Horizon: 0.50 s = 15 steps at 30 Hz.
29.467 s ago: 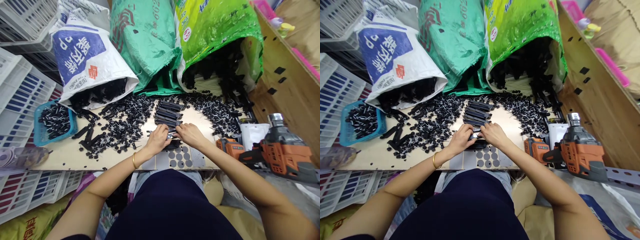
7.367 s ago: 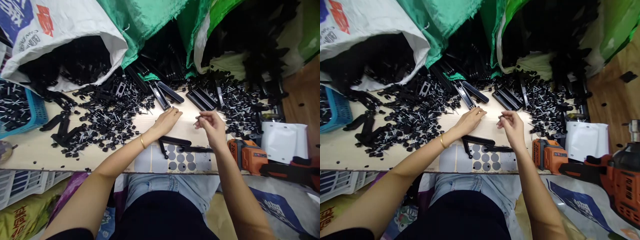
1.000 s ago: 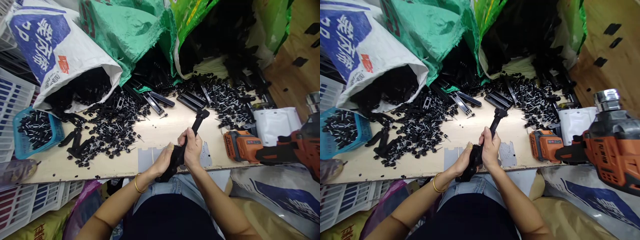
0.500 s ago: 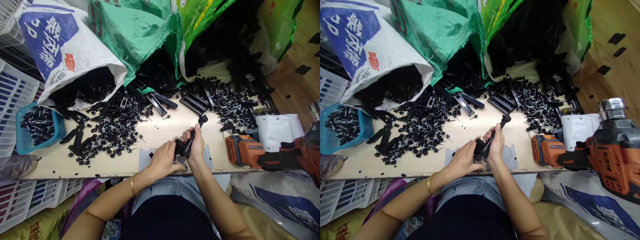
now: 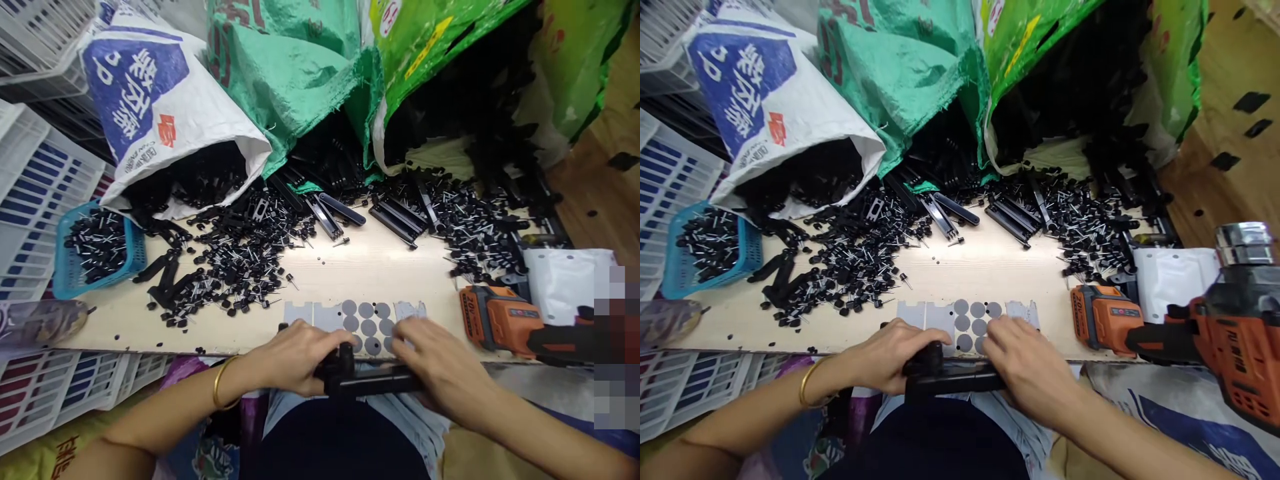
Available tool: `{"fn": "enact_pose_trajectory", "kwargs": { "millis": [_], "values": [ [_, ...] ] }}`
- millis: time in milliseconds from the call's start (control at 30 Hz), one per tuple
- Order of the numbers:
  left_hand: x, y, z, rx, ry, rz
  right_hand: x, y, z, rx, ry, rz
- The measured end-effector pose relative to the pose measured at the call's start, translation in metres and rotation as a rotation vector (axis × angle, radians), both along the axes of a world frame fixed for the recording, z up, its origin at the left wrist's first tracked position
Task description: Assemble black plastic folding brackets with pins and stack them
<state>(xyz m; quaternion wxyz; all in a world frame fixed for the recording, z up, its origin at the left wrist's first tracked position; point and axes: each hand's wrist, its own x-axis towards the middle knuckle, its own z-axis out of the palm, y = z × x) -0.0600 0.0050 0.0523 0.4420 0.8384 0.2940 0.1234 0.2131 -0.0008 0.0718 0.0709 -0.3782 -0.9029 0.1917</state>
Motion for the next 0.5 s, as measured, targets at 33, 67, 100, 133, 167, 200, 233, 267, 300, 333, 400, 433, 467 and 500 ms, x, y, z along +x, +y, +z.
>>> {"fn": "enact_pose_trajectory", "kwargs": {
  "millis": [33,67,100,133,167,200,233,267,300,333,400,433,467,500],
  "values": [
    [0.002,-0.007,0.001,-0.079,-0.073,0.0,-0.004,-0.005,0.003,-0.168,0.026,0.03],
    [0.005,-0.016,0.0,-0.184,-0.148,0.041,-0.008,-0.011,0.002,-0.348,0.063,0.043],
    [0.01,-0.026,-0.002,-0.312,-0.229,0.109,-0.011,-0.017,0.0,-0.527,0.098,0.037],
    [0.015,-0.037,-0.005,-0.452,-0.304,0.201,-0.013,-0.024,-0.005,-0.695,0.133,0.012],
    [0.021,-0.048,-0.009,-0.596,-0.358,0.306,-0.014,-0.031,-0.012,-0.844,0.172,-0.031],
    [0.027,-0.057,-0.013,-0.723,-0.422,0.385,-0.015,-0.038,-0.019,-0.97,0.208,-0.085],
    [0.032,-0.065,-0.016,-0.811,-0.464,0.447,-0.016,-0.044,-0.026,-1.077,0.241,-0.149],
    [0.036,-0.069,-0.018,-0.869,-0.497,0.506,-0.016,-0.048,-0.032,-1.166,0.276,-0.216],
    [0.039,-0.072,-0.019,-0.904,-0.525,0.554,-0.018,-0.051,-0.036,-1.229,0.317,-0.274],
    [0.041,-0.071,-0.019,-0.918,-0.546,0.595,-0.019,-0.051,-0.038,-1.27,0.365,-0.315],
    [0.04,-0.066,-0.015,-0.937,-0.586,0.652,-0.024,-0.047,-0.037,-1.312,0.456,-0.354],
    [0.039,-0.062,-0.013,-0.948,-0.606,0.667,-0.027,-0.043,-0.035,-1.323,0.492,-0.369],
    [0.037,-0.058,-0.01,-0.957,-0.621,0.678,-0.031,-0.039,-0.031,-1.331,0.514,-0.385],
    [0.035,-0.055,-0.008,-0.962,-0.631,0.696,-0.035,-0.036,-0.027,-1.338,0.526,-0.408]
  ]
}}
